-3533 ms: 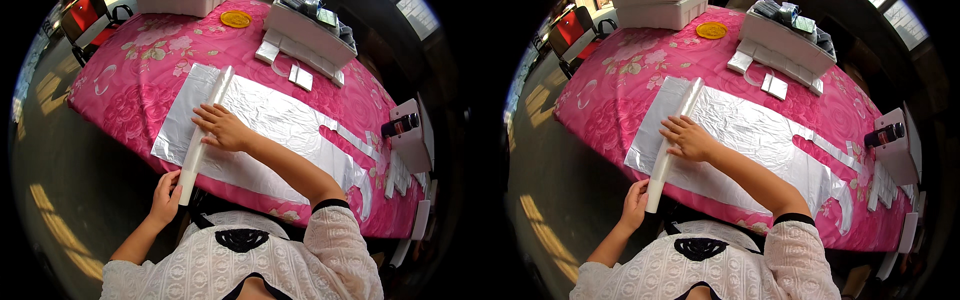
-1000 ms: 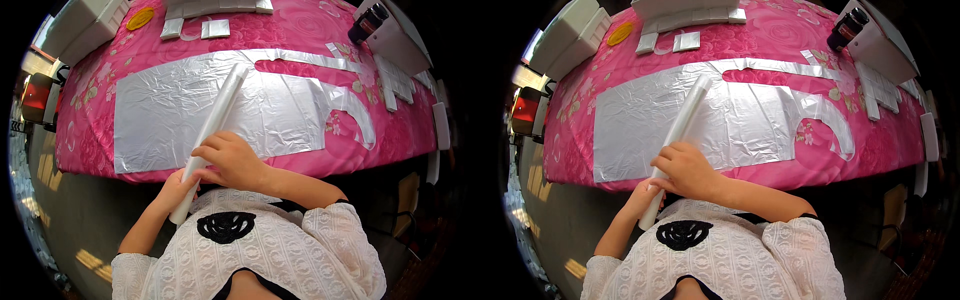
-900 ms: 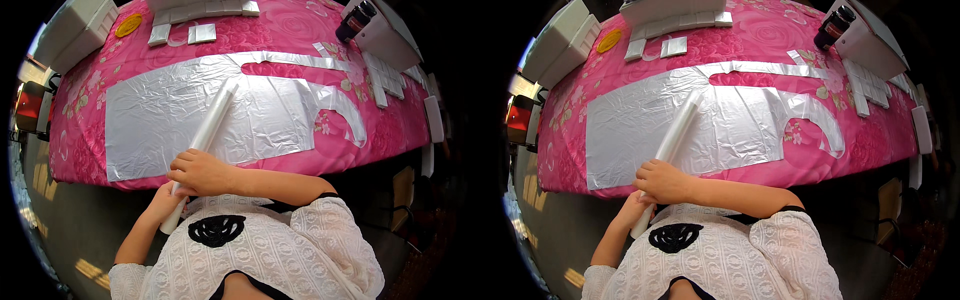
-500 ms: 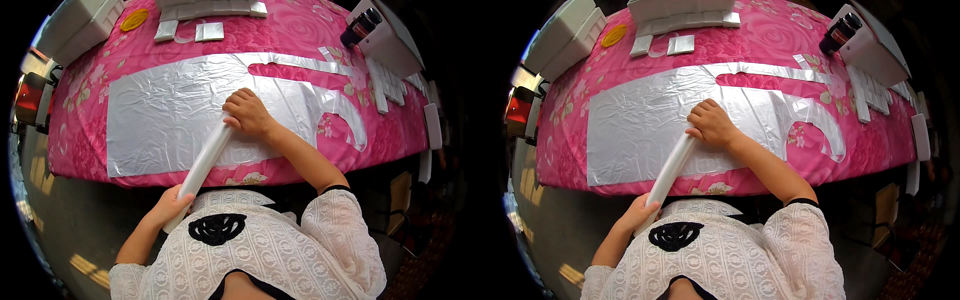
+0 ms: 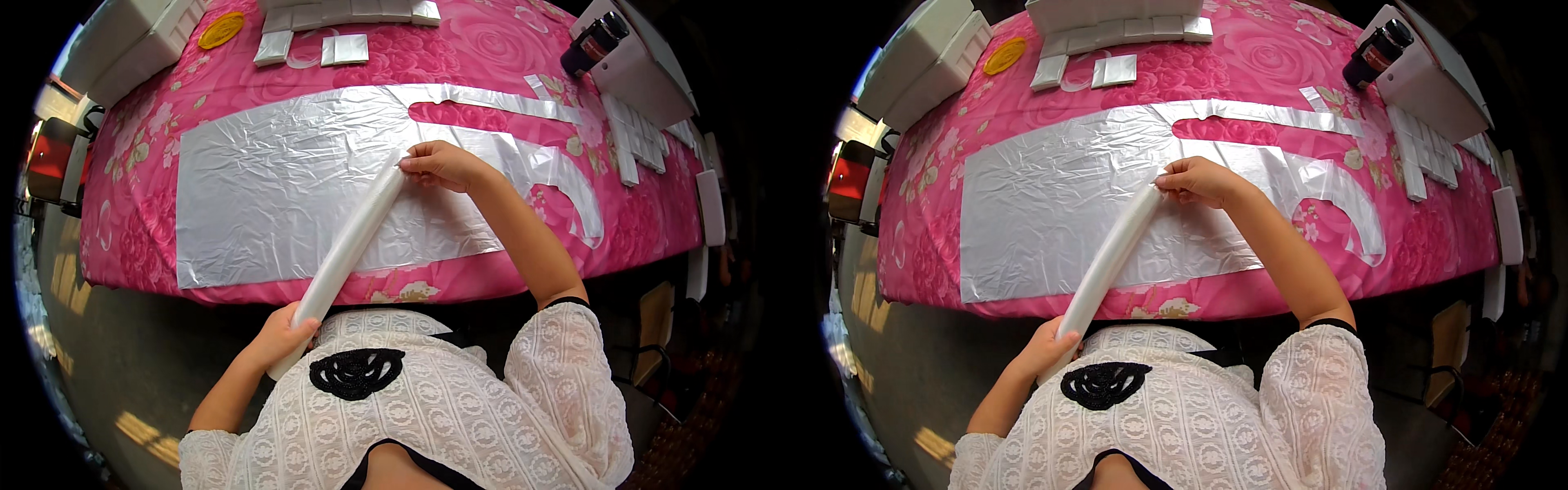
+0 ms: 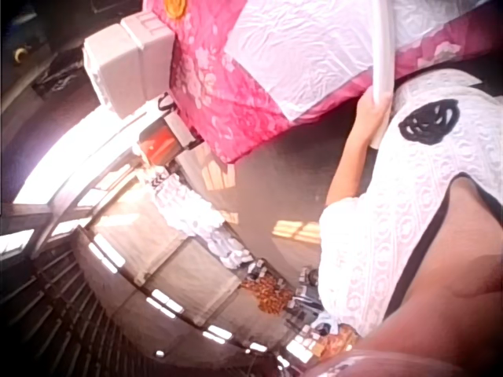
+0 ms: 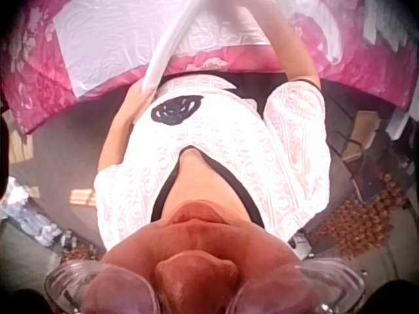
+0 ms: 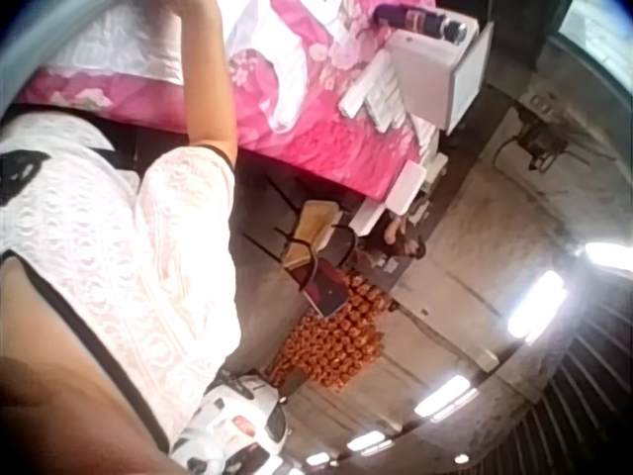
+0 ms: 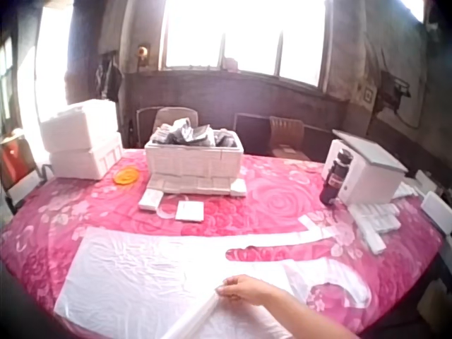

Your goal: The person wraps small white rectangular items in clear plastic film. They unroll the film, place an item on it, fold the film over the item to enclose it, and then place the wrapped item into a white container. The process is repeated for multiple items.

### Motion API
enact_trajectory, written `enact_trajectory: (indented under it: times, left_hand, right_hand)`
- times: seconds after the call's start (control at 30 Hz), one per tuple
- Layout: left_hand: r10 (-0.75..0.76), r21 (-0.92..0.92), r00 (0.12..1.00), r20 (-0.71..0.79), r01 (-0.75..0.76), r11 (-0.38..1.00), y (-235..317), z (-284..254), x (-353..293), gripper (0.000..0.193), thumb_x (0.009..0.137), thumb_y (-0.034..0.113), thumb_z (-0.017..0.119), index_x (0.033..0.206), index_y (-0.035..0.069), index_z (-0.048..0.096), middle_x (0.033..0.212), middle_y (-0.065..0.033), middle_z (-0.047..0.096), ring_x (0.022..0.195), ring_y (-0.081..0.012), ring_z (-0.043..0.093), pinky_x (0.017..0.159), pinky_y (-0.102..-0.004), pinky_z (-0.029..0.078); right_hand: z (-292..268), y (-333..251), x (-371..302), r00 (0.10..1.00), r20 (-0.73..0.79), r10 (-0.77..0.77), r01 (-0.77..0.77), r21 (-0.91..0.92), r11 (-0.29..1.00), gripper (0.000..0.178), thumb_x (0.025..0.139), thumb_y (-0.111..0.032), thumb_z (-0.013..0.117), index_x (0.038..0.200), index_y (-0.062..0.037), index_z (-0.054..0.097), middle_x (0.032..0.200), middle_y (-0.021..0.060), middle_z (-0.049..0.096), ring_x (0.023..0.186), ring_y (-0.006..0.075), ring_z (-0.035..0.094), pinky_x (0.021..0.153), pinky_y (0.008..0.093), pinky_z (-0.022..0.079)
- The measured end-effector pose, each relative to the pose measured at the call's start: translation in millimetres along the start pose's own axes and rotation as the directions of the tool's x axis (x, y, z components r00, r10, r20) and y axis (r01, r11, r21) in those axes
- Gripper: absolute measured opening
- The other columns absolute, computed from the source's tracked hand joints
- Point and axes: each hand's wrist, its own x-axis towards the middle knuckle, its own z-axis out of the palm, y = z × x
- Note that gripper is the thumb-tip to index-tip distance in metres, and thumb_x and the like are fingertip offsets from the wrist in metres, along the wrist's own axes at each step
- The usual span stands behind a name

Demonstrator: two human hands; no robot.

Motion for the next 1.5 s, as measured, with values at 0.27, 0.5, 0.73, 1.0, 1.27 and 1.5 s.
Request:
enact_trajectory:
  times: [0.27, 0.5, 0.73, 1.0, 1.27, 1.5]
  left_hand:
    - [-0.039, 0.067, 0.996, 0.081, 0.034, 0.997, -15.0, -18.1, -14.0, 0.039, 0.076, 0.016, 0.066, 0.107, 0.0, 0.052, 0.085, -0.0061, 0.061, 0.071, -0.0126, 0.058, 0.065, -0.0276, 0.049]
    - [-0.141, 0.125, 0.944, 0.3, 0.108, 0.986, -34.2, -83.8, -39.5, 0.047, 0.071, 0.019, 0.072, 0.111, 0.001, 0.055, 0.1, -0.0056, 0.06, 0.091, -0.0131, 0.054, 0.083, -0.0284, 0.043]
    - [0.252, 0.722, 0.944, 0.211, -0.325, 0.611, 59.6, -76.9, 5.4, 0.044, 0.064, 0.018, 0.075, 0.103, 0.005, 0.059, 0.095, -0.0114, 0.063, 0.089, -0.0254, 0.059, 0.079, -0.034, 0.045]
    - [0.788, 0.788, 0.467, 0.4, -0.614, -0.035, 101.9, -20.4, 79.1, 0.048, 0.069, 0.028, 0.07, 0.106, 0.001, 0.056, 0.106, -0.0151, 0.057, 0.098, -0.0317, 0.054, 0.084, -0.0407, 0.044]
    - [0.527, 0.698, 0.512, 0.678, -0.674, -0.242, 64.9, 25.7, 96.1, 0.083, 0.079, 0.062, 0.043, 0.129, -0.004, 0.036, 0.138, -0.0216, 0.032, 0.129, -0.0335, 0.03, 0.106, -0.0424, 0.021]
    - [0.558, 0.769, 0.581, 0.592, -0.615, -0.175, 48.5, 45.4, 87.1, 0.083, 0.079, 0.063, 0.04, 0.13, -0.003, 0.037, 0.139, -0.0237, 0.029, 0.132, -0.0344, 0.025, 0.107, -0.0448, 0.016]
  right_hand:
    - [-46.3, -7.7, -5.0, 0.865, -0.439, -0.244, 0.144, -0.249, 0.958, 0.016, 0.083, -0.016, 0.061, 0.082, 0.0, 0.063, 0.068, 0.0009, 0.057, 0.059, 0.0073, 0.05, 0.055, 0.0211, 0.04]
    - [-164.4, -1.5, -36.5, 0.637, -0.687, -0.349, 0.118, -0.361, 0.925, 0.014, 0.085, -0.013, 0.056, 0.088, 0.0004, 0.061, 0.069, 0.0008, 0.056, 0.059, 0.0068, 0.05, 0.053, 0.0204, 0.042]
    - [-86.5, -13.9, 6.6, 0.769, -0.484, -0.418, 0.252, -0.371, 0.894, 0.017, 0.086, -0.011, 0.054, 0.094, 0.0022, 0.06, 0.08, 0.0029, 0.06, 0.067, 0.0089, 0.055, 0.06, 0.0221, 0.045]
    - [-25.0, -31.0, 39.8, 0.864, -0.281, -0.418, 0.21, -0.554, 0.806, 0.02, 0.084, -0.016, 0.055, 0.089, 0.0022, 0.062, 0.076, 0.0062, 0.062, 0.069, 0.0116, 0.056, 0.066, 0.0264, 0.045]
    - [-32.3, -33.4, 47.9, 0.808, -0.397, -0.436, 0.146, -0.581, 0.801, 0.02, 0.083, -0.015, 0.055, 0.09, 0.0024, 0.062, 0.076, 0.0081, 0.062, 0.066, 0.0151, 0.058, 0.064, 0.0294, 0.046]
    - [31.3, -13.3, -17.7, 0.743, -0.115, -0.659, 0.278, -0.842, 0.461, 0.03, 0.08, -0.02, 0.061, 0.106, -0.0048, 0.06, 0.104, 0.013, 0.06, 0.096, 0.0265, 0.056, 0.083, 0.0351, 0.044]
